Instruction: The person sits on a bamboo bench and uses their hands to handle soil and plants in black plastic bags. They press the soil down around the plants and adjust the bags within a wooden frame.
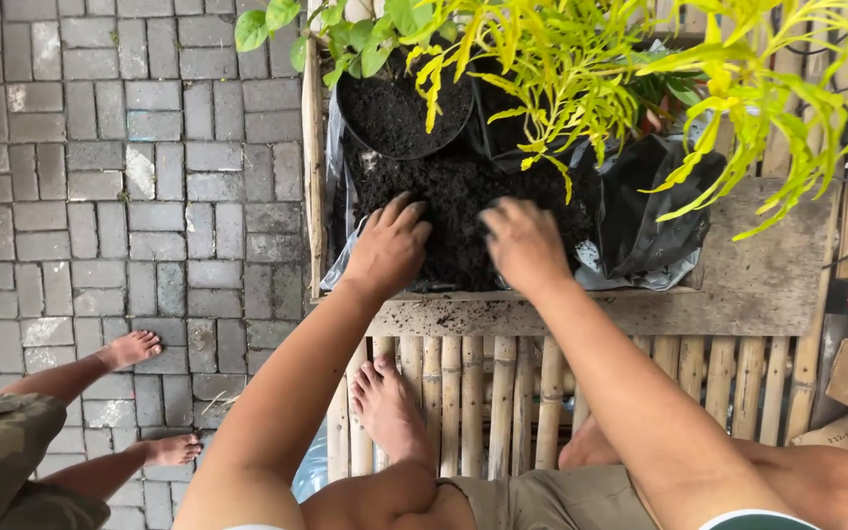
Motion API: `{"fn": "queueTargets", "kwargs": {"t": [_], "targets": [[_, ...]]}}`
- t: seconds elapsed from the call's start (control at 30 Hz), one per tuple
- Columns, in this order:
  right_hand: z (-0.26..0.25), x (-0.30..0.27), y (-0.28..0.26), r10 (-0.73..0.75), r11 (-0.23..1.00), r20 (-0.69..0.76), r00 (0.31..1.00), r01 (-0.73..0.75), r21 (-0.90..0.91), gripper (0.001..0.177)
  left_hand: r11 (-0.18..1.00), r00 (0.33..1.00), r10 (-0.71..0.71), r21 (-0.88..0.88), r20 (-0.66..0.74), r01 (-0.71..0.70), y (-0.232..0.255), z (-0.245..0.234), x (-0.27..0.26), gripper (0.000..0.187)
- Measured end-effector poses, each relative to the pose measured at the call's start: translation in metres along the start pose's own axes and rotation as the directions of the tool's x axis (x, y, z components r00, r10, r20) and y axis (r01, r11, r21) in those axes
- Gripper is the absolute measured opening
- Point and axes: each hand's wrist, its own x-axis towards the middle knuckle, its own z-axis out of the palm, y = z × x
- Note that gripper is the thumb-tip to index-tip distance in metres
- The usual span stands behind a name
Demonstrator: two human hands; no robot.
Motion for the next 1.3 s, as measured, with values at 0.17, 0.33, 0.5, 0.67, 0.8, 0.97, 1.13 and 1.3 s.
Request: {"fn": "queueTargets", "kwargs": {"t": [0.17, 0.33, 0.5, 0.67, 0.8, 0.97, 1.13, 1.3], "targets": [[-0.034, 0.02, -0.017, 0.101, 0.992, 0.041, 0.994, -0.104, 0.072, 0.032, 0.994, 0.999, 0.05, -0.101, 0.01, -0.049, 0.02, -0.019, 0.001, 0.051], [-0.031, 0.054, -0.035, 0.043, 0.978, 0.244, 0.969, -0.09, 0.187, 0.053, 0.992, 0.991, 0.098, -0.091, 0.086, -0.09, 0.022, -0.007, -0.001, 0.048], [-0.004, 0.042, -0.021, -0.105, 0.991, -0.046, 0.993, 0.108, 0.076, 0.035, 0.984, 0.992, 0.117, -0.137, 0.036, -0.111, 0.015, -0.034, -0.003, 0.045], [0.006, 0.006, 0.006, -0.123, 0.99, -0.116, 0.986, 0.114, -0.08, 0.025, 0.996, 0.999, -0.017, -0.085, 0.032, 0.019, -0.001, -0.017, -0.005, 0.038], [-0.003, 0.001, 0.009, 0.152, 0.987, -0.138, 0.979, -0.157, -0.027, 0.033, 0.997, 0.996, -0.081, -0.011, -0.034, 0.081, -0.004, -0.016, -0.001, 0.031], [-0.015, 0.007, -0.027, 0.086, 0.974, -0.055, 0.995, -0.072, 0.217, 0.034, 0.992, 0.996, -0.092, -0.087, 0.002, 0.092, 0.006, 0.001, 0.003, 0.037], [-0.04, 0.01, -0.021, 0.201, 0.923, -0.075, 0.977, -0.163, 0.349, 0.03, 0.962, 0.975, -0.192, -0.176, 0.114, 0.21, 0.009, -0.033, 0.006, 0.04], [-0.018, 0.008, -0.011, 0.243, 0.939, 0.059, 0.968, -0.25, 0.238, 0.046, 0.981, 0.975, -0.175, -0.061, 0.14, 0.185, -0.003, 0.007, -0.007, 0.039]]}}
